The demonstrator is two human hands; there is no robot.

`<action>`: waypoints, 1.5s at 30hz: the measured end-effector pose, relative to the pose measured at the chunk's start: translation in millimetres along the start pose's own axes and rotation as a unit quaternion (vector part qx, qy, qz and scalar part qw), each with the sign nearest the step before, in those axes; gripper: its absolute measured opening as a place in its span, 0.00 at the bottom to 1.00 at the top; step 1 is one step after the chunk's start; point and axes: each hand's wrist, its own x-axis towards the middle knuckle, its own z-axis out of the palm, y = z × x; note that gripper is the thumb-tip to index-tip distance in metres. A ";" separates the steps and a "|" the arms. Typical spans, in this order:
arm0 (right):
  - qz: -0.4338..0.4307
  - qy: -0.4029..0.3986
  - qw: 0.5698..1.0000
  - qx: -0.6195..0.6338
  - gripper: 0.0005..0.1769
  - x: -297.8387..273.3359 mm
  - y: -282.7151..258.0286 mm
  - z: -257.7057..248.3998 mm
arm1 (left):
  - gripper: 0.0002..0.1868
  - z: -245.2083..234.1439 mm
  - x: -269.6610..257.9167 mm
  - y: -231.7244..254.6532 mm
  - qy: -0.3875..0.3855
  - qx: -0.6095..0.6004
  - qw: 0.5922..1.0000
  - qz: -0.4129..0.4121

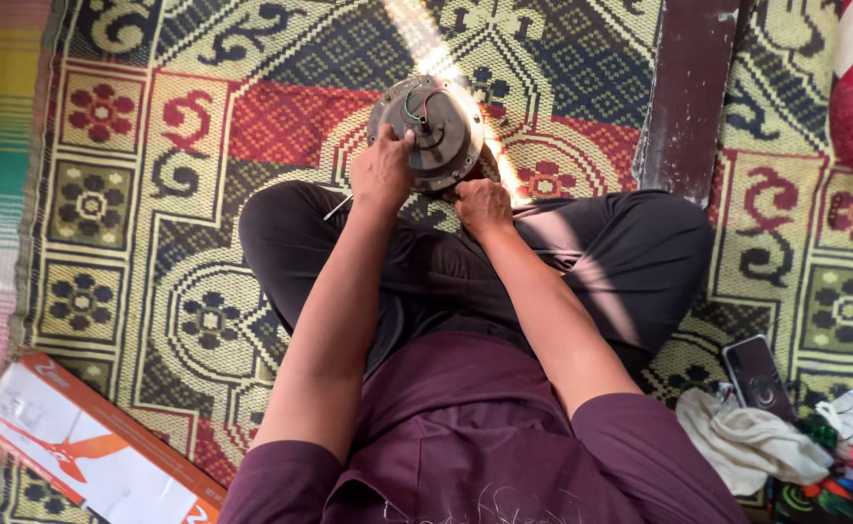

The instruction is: The person sits on a rug and uses a screwdriver to tighten screws on the base of a ceiling fan motor. They manipulate wires and adjust the motor housing while a fan blade and packaging box remain nearby.

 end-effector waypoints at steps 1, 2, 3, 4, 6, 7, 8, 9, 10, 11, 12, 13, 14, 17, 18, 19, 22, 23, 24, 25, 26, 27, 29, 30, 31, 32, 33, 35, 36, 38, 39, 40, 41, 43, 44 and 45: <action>-0.013 0.006 1.000 -0.004 0.05 -2.4 0.4 2.1 | 0.38 1.5 -2.0 0.1 0.015 -0.003 1.000 0.008; -0.026 0.013 1.000 -0.007 0.05 -4.7 -0.2 4.0 | 0.38 2.7 -3.1 0.0 0.029 -0.006 0.999 0.016; -0.041 0.019 0.999 -0.014 0.06 -5.5 1.9 2.8 | 0.38 3.6 -2.4 1.5 0.020 -0.007 1.000 0.009; -0.019 0.006 1.000 -0.009 0.06 -6.7 3.9 0.6 | 0.39 3.8 -1.6 2.5 0.010 -0.007 1.000 0.003; 0.019 -0.023 1.000 0.001 0.07 -9.1 5.4 -5.2 | 0.38 2.7 -1.0 3.1 0.003 -0.003 1.000 -0.007; 0.036 -0.018 0.999 0.015 0.07 -11.5 4.8 -7.3 | 0.37 2.3 -2.0 3.0 0.002 0.002 1.000 -0.007; 0.053 -0.013 0.998 0.028 0.07 -14.3 5.1 -9.9 | 0.37 2.0 -4.0 3.2 0.001 0.007 1.000 -0.008; 0.070 -0.006 0.997 0.042 0.07 -13.6 5.6 -13.1 | 0.37 0.5 -4.1 3.9 -0.010 0.007 1.000 -0.015; 0.076 0.004 0.995 0.061 0.09 -13.2 6.4 -15.9 | 0.37 -0.7 -4.0 5.3 -0.021 0.006 1.000 -0.021; 0.081 0.014 0.993 0.081 0.11 -12.2 8.0 -18.5 | 0.37 -2.2 -3.3 6.4 -0.031 0.004 0.999 -0.027; 0.087 0.025 0.991 0.100 0.13 -10.3 8.9 -19.8 | 0.37 -3.3 -3.0 6.9 -0.024 0.006 0.999 -0.024; 0.091 0.013 0.990 0.103 0.13 -9.8 9.3 -19.7 | 0.37 -2.9 -4.4 7.6 -0.018 0.008 1.000 -0.022; 0.095 0.001 0.990 0.107 0.13 -8.7 9.3 -18.9 | 0.36 -2.6 -5.4 6.9 -0.013 0.009 1.000 -0.021; 0.108 0.034 0.976 0.188 0.12 -14.1 15.5 -20.9 | 0.37 -0.1 -6.5 4.5 -0.022 -0.016 0.999 -0.030; 0.111 0.057 0.966 0.227 0.12 -14.1 20.5 -24.8 | 0.40 0.6 -4.8 4.0 0.008 -0.055 0.998 -0.031; 0.159 0.036 0.955 0.248 0.13 -14.9 28.7 -30.6 | 0.43 2.1 -3.1 2.8 0.039 -0.094 0.994 -0.036; 0.240 0.024 0.800 0.549 0.07 -22.4 65.8 -50.5 | 0.43 10.0 -8.8 -11.4 0.231 -0.172 0.957 0.037; 0.217 0.055 0.783 0.580 0.05 -23.8 77.3 -53.3 | 0.41 11.9 -5.8 -14.9 0.236 -0.203 0.950 0.029; 0.194 0.086 0.764 0.610 0.04 -23.3 88.9 -55.9 | 0.38 12.5 -0.2 -17.9 0.241 -0.233 0.942 0.020; 0.168 0.123 0.742 0.637 0.03 -20.3 100.6 -59.9 | 0.36 11.3 10.8 -18.5 0.248 -0.265 0.932 0.017; 0.164 0.146 0.703 0.676 0.05 -17.2 108.5 -62.0 | 0.34 9.3 20.9 -18.8 0.238 -0.357 0.903 -0.014; 0.157 0.169 0.663 0.712 0.06 -12.5 113.2 -63.3 | 0.31 6.5 31.2 -18.3 0.227 -0.447 0.864 -0.046; 0.150 0.191 0.655 0.716 0.08 -7.3 113.9 -65.8 | 0.32 -0.6 43.3 -17.9 0.159 -0.684 0.709 -0.069; 0.151 0.191 0.687 0.684 0.08 -5.0 109.9 -66.5 | 0.35 -6.7 47.5 -19.4 0.100 -0.809 0.576 -0.057; 0.151 0.189 0.717 0.654 0.09 -3.2 101.9 -64.9 | 0.39 -13.7 47.0 -23.5 0.039 -0.904 0.424 -0.044; 0.191 0.167 0.766 0.591 0.11 -1.4 93.0 -62.7 | 0.40 -19.4 43.9 -25.3 0.033 -0.917 0.394 -0.060; 0.234 0.146 0.809 0.520 0.14 -3.1 86.7 -61.2 | 0.40 -21.9 39.5 -21.8 0.023 -0.929 0.362 -0.078; 0.242 0.110 0.870 0.416 0.16 -5.6 82.4 -60.4 | 0.40 -23.9 27.5 -13.8 0.011 -0.945 0.296 -0.141; 0.210 0.096 0.893 0.386 0.13 -5.8 81.1 -58.4 | 0.39 -23.3 16.5 -12.4 0.008 -0.947 0.262 -0.186; 0.145 0.083 0.936 0.311 0.08 -3.3 81.1 -57.1 | 0.38 -23.9 -3.3 -10.9 -0.008 -0.942 0.258 -0.214; 0.113 0.081 0.954 0.266 0.07 -1.5 79.5 -55.2 | 0.37 -25.2 -13.6 -14.9 -0.022 -0.936 0.288 -0.201; 0.081 0.079 0.969 0.219 0.07 0.2 78.0 -53.3 | 0.37 -25.7 -24.1 -19.9 -0.036 -0.929 0.316 -0.189; 0.085 0.051 0.973 0.207 0.07 -0.7 77.7 -51.9 | 0.36 -24.2 -37.0 -25.2 -0.061 -0.934 0.321 -0.148; 0.093 -0.004 0.979 0.179 0.10 -1.7 78.3 -51.6 | 0.34 -19.3 -59.0 -35.4 -0.109 -0.938 0.323 -0.063; 0.122 -0.041 0.968 0.214 0.10 -3.2 79.1 -52.9 | 0.33 -15.6 -66.1 -38.1 -0.133 -0.941 0.308 -0.046; 0.146 -0.080 0.954 0.250 0.10 -1.8 75.7 -51.8 | 0.32 -13.3 -73.3 -42.9 -0.152 -0.943 0.295 -0.029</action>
